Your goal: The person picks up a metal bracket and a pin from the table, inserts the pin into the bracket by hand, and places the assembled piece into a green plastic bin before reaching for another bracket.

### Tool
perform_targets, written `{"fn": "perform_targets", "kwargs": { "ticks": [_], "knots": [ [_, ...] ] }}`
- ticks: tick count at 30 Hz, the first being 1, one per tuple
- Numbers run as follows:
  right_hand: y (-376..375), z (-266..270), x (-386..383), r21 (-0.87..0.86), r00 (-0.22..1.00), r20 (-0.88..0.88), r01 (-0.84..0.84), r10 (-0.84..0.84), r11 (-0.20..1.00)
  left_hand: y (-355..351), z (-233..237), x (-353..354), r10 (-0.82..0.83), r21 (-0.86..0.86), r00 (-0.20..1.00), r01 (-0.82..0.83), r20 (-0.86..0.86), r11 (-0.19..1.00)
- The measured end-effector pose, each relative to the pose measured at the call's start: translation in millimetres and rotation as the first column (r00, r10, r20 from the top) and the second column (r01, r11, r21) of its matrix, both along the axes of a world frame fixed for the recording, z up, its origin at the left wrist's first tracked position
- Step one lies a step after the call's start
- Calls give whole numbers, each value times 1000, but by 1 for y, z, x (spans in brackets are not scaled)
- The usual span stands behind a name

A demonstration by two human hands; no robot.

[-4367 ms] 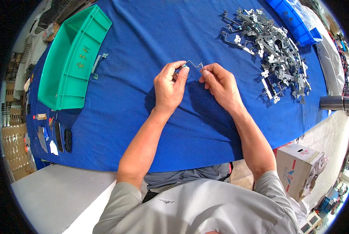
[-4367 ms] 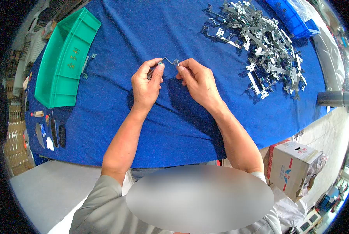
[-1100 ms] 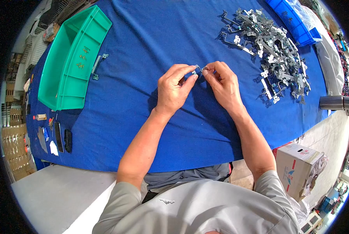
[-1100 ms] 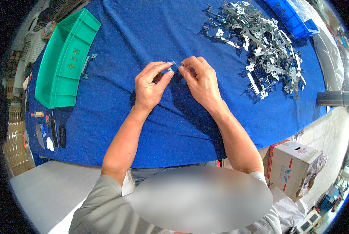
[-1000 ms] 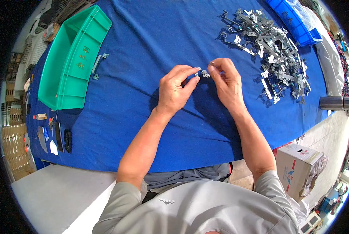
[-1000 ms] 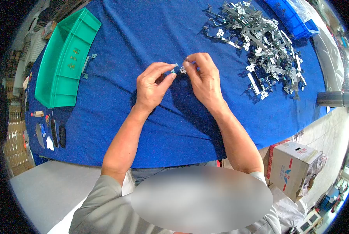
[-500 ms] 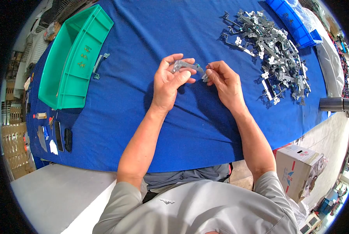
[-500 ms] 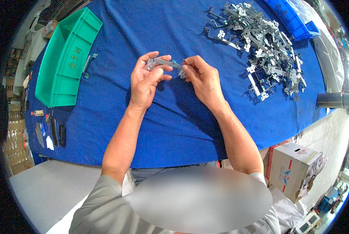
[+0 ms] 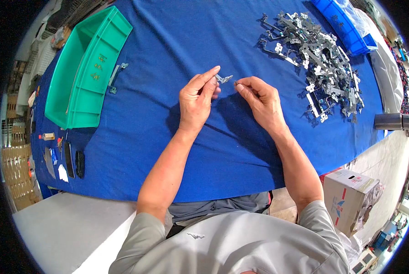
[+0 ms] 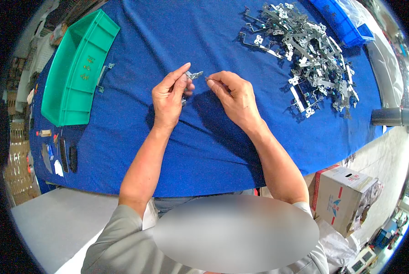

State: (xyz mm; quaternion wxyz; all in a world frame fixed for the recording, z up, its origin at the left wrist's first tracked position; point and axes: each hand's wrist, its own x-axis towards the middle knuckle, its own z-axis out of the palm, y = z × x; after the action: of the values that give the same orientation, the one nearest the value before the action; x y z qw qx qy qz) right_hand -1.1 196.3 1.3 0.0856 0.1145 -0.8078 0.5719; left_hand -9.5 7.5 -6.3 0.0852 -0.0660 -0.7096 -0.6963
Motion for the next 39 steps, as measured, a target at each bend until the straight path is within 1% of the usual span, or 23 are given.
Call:
{"fn": "perform_targets", "kwargs": {
  "ticks": [1,3,4,6,9,13,16,18,19,21,22,24,25,27,30,31,33,36,39],
  "knots": [
    [0,1,0,25,1000,-1,1,-1,1000,0,4,1,-4,-9,998,4,56,1000],
    [1,6,1,75,1000,-2,1,0,997,1,5,2,4,-2,996,-4,94,1000],
    [0,9,2,56,999,36,-7,5,998,1,5,2,9,1,994,-9,113,1000],
    [0,12,3,17,994,112,-19,17,1000,1,2,1,-4,28,992,0,126,1000],
    [-2,8,3,16,999,49,-17,16,1000,2,1,1,-10,37,990,4,141,999],
    [-2,12,4,51,994,107,-13,7,999,1,1,2,-17,12,990,15,141,1000],
    [-1,11,3,70,993,120,3,-11,998,1,5,2,-1,-63,995,7,97,998],
    [0,8,2,78,994,103,24,-32,997,0,2,-1,-19,-176,996,4,-84,984],
    [1,7,2,77,991,127,20,-29,997,-1,1,-3,-36,-231,984,-5,-173,973],
    [3,4,0,74,984,175,10,-23,997,1,0,-2,-35,-272,975,-27,-221,962],
    [3,2,0,16,979,202,6,-9,1000,1,0,-1,-35,-291,969,-39,-245,956],
    [2,-1,-1,-100,967,254,3,22,995,3,-1,-4,-44,-348,931,-92,-363,933],
    [4,0,-3,-171,955,290,-14,64,985,3,-1,-5,-52,-373,906,-121,-420,920],
    [7,6,-6,-313,924,350,-38,152,949,5,4,-3,-30,-371,932,-114,-362,922],
    [8,13,-6,-340,889,419,-36,186,940,6,9,3,-34,-377,959,-79,-282,923],
    [8,13,-6,-322,891,414,-48,186,946,6,10,4,-40,-381,966,-63,-256,922],
    [9,12,-5,-285,895,406,-71,187,956,5,10,3,-100,-416,950,-35,-297,909],
    [8,10,-5,-302,908,398,-1,127,953,5,9,1,-141,-418,933,-11,-332,909],
    [6,13,-4,-282,930,365,66,44,957,4,5,-2,-177,-427,913,4,-367,904]
  ]
}}
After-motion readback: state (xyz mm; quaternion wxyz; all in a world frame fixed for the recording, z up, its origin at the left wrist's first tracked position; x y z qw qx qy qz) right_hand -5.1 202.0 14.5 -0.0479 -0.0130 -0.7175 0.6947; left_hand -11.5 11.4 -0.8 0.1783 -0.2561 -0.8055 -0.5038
